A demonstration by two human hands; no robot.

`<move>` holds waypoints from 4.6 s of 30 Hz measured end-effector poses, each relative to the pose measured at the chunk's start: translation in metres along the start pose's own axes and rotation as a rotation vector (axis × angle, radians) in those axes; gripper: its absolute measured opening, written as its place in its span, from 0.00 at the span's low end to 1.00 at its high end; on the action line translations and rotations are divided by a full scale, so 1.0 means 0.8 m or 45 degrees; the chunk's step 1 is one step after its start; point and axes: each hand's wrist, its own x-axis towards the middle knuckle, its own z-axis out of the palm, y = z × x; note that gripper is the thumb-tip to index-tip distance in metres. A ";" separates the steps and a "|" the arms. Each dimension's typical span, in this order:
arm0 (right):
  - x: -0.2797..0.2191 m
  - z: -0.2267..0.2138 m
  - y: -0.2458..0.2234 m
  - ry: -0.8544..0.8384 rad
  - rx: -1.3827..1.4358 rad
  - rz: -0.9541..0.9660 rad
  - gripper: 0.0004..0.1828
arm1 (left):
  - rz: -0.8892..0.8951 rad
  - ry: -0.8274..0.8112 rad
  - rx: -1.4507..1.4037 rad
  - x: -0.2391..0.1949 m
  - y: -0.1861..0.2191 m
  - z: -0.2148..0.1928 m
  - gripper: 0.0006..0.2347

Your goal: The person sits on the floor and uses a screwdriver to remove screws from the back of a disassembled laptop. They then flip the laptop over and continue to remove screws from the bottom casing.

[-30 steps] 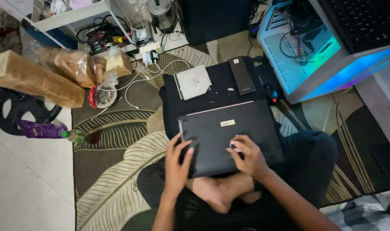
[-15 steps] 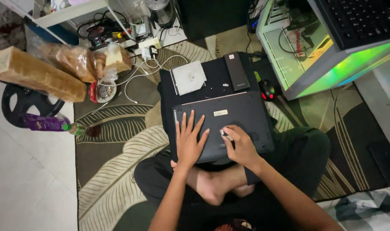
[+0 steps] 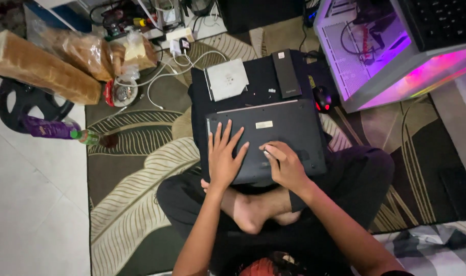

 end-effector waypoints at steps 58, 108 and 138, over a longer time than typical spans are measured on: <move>-0.045 -0.126 0.065 0.193 -0.348 0.228 0.31 | -0.023 0.046 -0.132 0.000 0.004 -0.005 0.15; -0.083 -0.141 -0.011 0.225 -0.259 0.378 0.35 | 0.009 0.060 -0.140 -0.006 -0.008 -0.002 0.12; -0.085 -0.146 0.005 0.108 -0.477 0.255 0.34 | -0.097 0.129 -0.234 -0.005 0.000 0.000 0.10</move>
